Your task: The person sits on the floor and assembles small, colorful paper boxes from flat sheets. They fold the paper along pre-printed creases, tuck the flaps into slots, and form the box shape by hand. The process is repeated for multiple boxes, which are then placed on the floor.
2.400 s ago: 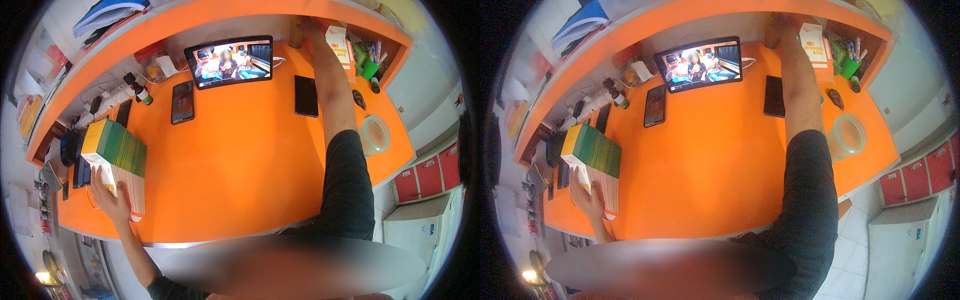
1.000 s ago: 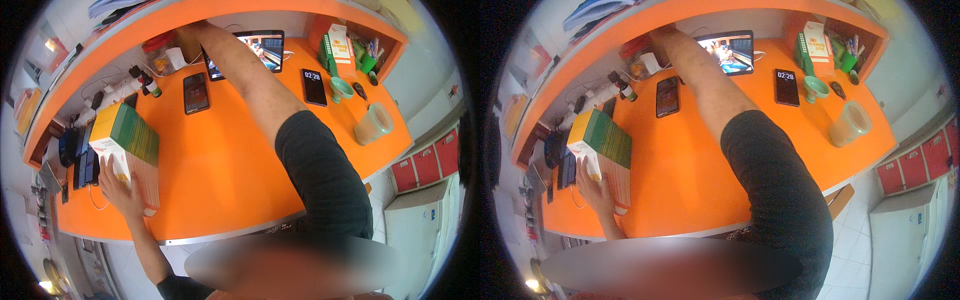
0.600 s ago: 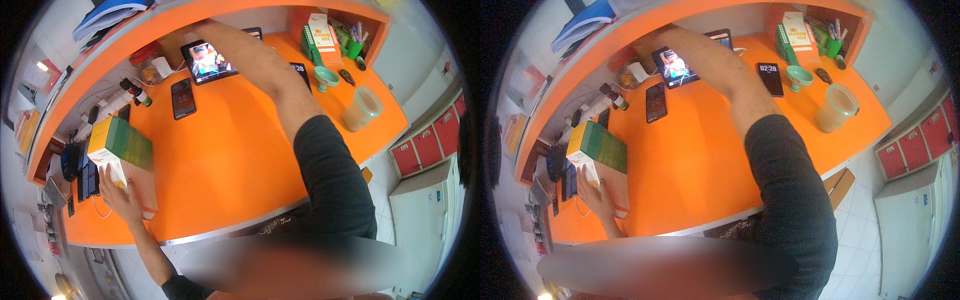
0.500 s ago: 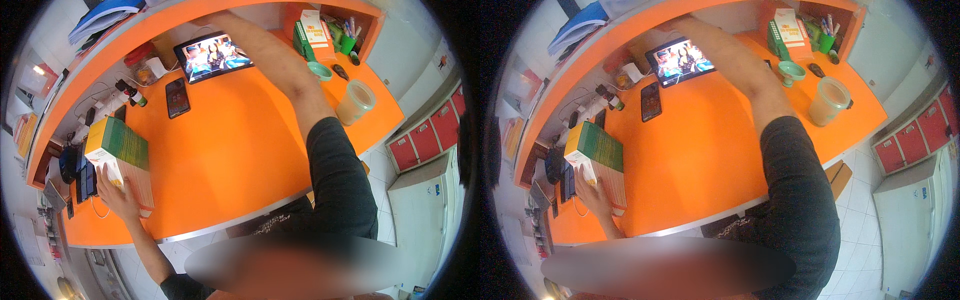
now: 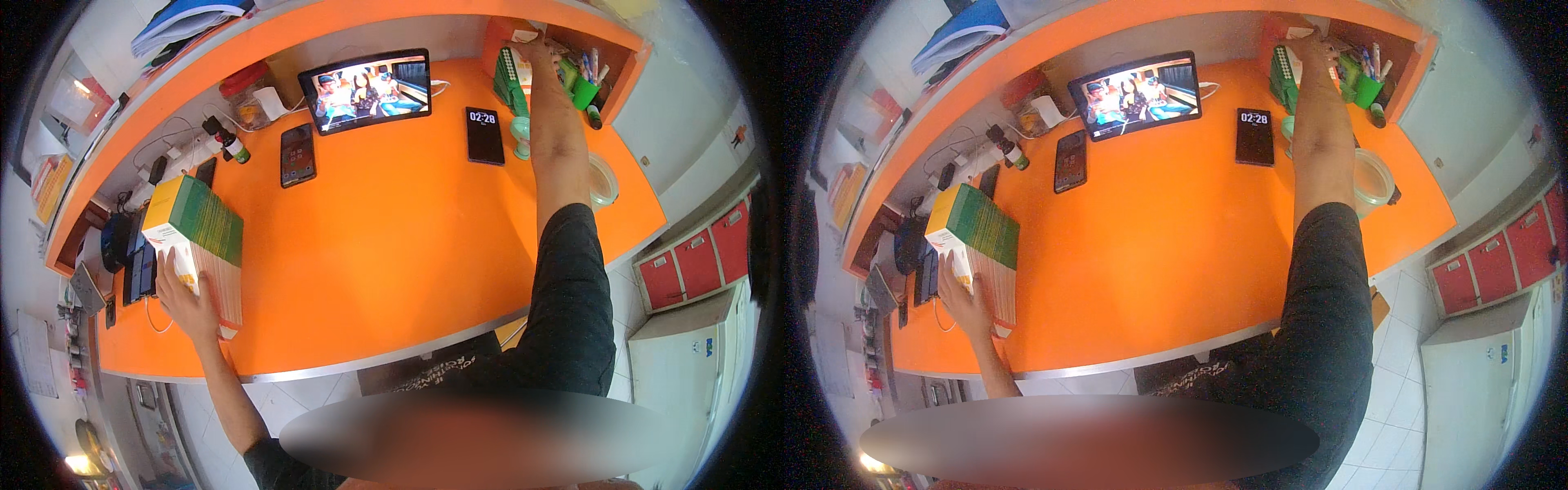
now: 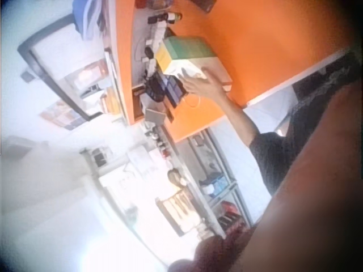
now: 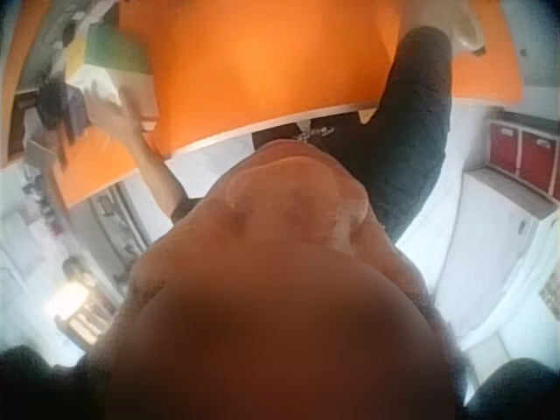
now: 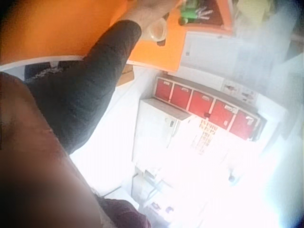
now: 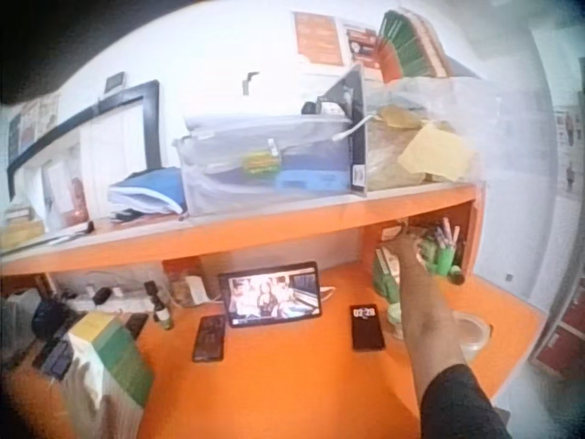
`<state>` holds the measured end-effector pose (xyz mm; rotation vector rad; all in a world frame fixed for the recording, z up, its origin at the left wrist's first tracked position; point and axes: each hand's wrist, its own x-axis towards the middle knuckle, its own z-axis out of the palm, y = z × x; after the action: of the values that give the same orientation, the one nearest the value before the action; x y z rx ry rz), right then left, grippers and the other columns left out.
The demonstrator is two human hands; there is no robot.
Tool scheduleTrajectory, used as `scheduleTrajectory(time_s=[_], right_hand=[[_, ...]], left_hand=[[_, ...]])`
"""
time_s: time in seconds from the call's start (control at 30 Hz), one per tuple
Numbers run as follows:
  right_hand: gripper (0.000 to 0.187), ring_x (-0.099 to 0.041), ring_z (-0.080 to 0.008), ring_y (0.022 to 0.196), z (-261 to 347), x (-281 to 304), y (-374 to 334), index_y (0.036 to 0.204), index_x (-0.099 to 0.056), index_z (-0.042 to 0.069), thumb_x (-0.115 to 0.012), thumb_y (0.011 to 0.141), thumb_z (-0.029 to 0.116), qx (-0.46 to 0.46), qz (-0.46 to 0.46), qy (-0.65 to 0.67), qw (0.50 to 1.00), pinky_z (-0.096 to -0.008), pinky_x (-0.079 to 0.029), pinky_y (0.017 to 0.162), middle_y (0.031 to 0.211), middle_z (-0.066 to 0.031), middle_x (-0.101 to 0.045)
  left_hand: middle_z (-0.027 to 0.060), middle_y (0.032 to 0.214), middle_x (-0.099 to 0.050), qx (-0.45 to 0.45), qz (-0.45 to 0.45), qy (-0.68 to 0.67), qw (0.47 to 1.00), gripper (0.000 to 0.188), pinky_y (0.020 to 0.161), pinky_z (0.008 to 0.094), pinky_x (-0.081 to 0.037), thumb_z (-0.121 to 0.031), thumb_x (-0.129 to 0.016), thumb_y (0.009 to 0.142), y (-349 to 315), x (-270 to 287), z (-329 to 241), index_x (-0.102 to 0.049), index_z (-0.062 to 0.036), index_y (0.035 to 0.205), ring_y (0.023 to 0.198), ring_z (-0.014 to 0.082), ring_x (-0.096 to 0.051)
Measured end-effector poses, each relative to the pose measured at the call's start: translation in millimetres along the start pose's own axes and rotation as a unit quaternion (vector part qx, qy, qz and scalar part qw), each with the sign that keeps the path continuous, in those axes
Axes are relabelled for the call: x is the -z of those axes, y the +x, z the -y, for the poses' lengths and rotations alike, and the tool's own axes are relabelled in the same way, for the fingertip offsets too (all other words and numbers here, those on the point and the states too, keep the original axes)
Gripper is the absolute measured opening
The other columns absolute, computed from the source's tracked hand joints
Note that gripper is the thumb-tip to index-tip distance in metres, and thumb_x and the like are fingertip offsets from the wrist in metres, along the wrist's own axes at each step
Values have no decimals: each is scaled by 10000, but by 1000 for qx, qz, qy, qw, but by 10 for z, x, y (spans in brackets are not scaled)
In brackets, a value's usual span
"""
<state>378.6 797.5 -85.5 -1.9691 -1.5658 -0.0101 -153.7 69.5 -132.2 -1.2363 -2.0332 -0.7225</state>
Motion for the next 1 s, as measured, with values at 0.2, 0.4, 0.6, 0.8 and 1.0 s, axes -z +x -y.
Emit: scheduleTrajectory(time_s=[0.2,0.4,0.6,0.8,1.0], right_hand=[[1249,-407,-486,1331,330,-115,-619,1563,-83,114,-706,660,711,35,-24,45,998,-583,-354,1083,1484,-319,-367],[768,-661,-410,1048,930,-797,-820,1444,-420,-23,-655,858,415,78,-3,139,987,-490,-485,1000,1241,-303,-619],[1036,-625,-459,1109,1274,-1071,-783,1591,-15,95,-657,819,350,142,18,107,984,-557,-381,1099,1513,-343,-304],[1023,-502,-541,1249,1452,-114,-1509,1600,37,168,-624,852,395,45,7,117,992,-638,-303,1117,1523,-409,-215],[957,-399,-545,1346,1391,-8,-1488,1599,40,154,-518,914,521,30,9,126,992,-669,-256,1122,1555,-383,-188]], left_hand=[[184,1507,-437,-20,-9,6,1000,592,1120,509,-287,-341,-590,903,-18,66,41,-487,-85,1426,1373,394,-398],[202,1497,-440,-17,6,40,999,576,1121,509,-299,-338,-588,930,-123,258,83,-487,-54,1420,1375,403,-404],[210,1495,-441,-16,9,29,999,579,1127,514,-302,-287,-590,903,-50,95,55,-486,-46,1418,1376,406,-407],[238,1487,-440,-30,4,-3,1000,579,1120,525,-309,-272,-585,891,24,73,35,-487,-21,1403,1364,425,-416],[246,1478,-446,-34,-4,-4,999,576,1118,528,-308,-277,-574,894,5,51,40,-484,-15,1399,1356,433,-420]])
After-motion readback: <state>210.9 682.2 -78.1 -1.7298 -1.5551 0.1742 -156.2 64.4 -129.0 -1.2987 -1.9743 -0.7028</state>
